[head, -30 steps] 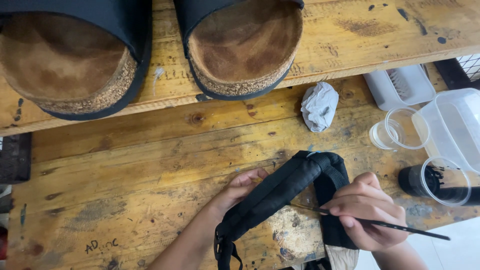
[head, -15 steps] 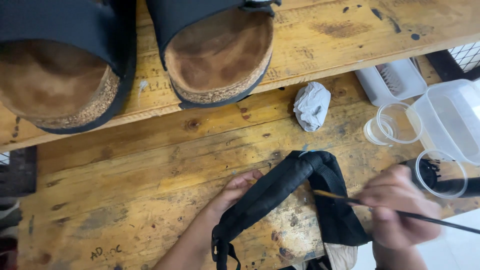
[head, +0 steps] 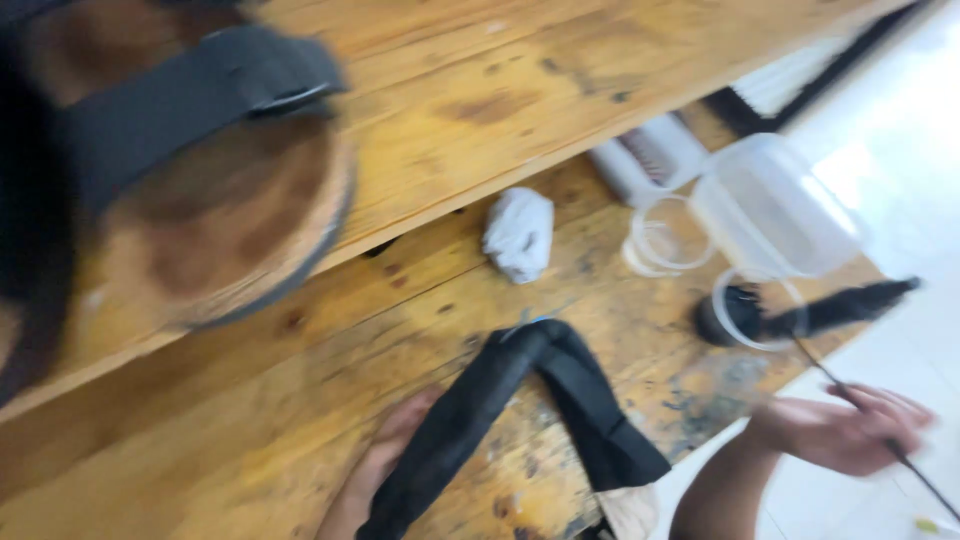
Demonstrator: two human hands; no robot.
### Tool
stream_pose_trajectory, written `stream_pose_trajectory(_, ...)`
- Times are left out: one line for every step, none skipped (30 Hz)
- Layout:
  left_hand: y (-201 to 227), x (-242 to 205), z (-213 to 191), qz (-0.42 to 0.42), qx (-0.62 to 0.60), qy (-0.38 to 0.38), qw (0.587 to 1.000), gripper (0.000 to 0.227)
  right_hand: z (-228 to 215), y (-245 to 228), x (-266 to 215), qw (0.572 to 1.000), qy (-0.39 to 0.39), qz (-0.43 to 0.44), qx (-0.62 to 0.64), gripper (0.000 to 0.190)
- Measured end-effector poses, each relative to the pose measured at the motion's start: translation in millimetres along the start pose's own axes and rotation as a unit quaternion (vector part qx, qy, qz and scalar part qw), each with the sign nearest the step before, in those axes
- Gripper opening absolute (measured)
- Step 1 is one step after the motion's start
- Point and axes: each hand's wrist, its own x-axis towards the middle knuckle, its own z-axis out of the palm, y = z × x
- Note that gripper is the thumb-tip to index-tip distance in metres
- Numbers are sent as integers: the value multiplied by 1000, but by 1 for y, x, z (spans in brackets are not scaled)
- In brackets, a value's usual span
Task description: The person paints a black bag with a paintbrush, repeatedly dipping the brush into a container of black paint. They hold the bag with one hand while applying paint to the fabric with the other, working on a wooden table.
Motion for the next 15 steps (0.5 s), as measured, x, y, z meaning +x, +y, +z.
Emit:
stream_pose_trajectory(19, -2, 13, -25, 17, 22, 999, 64, -6, 13, -6, 1000, -20, 17, 6, 32)
stream_pose_trajectory(41, -6, 22, -49, 40, 47, 997, 63, -12, 24, -17, 999, -37, 38, 12, 27)
stream_pose_trajectory(44, -11, 32, -50, 44, 32, 997, 63, -14, 17, -15, 999, -29, 29, 2, 27)
stream_pose_trajectory(46, -19, 41, -88, -46, 148, 984, 66, -13, 10, -14, 991, -107, 72, -28, 26)
stream_pose_trajectory(50, -27, 49, -125, -134, 261, 948, 77, -12, 2, -14, 975, -182, 116, -59, 28)
stream_pose_trajectory(42, -30, 45, -127, -129, 254, 950, 77, -12, 5, -11, 976, -175, 114, -64, 28)
stream_pose_trajectory(34, -33, 39, -96, -84, 268, 955, 71, -13, 8, -9, 965, -228, 100, -81, 24)
stream_pose_trajectory(26, -38, 34, -65, -40, 283, 956, 66, -14, 10, -6, 951, -281, 87, -96, 22)
stream_pose_trajectory(2, -52, 10, -66, -37, 278, 958, 66, -14, 13, -5, 952, -276, 87, -101, 22)
stream_pose_trajectory(-22, -74, -7, -80, -43, 252, 963, 68, -14, 15, -4, 942, -304, 83, -118, 23)
stream_pose_trajectory(-48, -101, -18, -93, -49, 226, 968, 71, -14, 17, -3, 931, -331, 79, -136, 23)
stream_pose_trajectory(-45, -78, -35, -108, -56, 202, 972, 73, -14, 20, -3, 931, -329, 79, -139, 23)
stream_pose_trajectory(-42, -55, -50, -123, -63, 177, 974, 76, -14, 22, -3, 925, -343, 81, -140, 22)
stream_pose_trajectory(-40, -32, -64, -138, -70, 154, 976, 78, -14, 23, -4, 920, -357, 83, -140, 22)
stream_pose_trajectory(-33, -28, -57, -139, -69, 153, 976, 78, -15, 24, -5, 920, -356, 84, -142, 22)
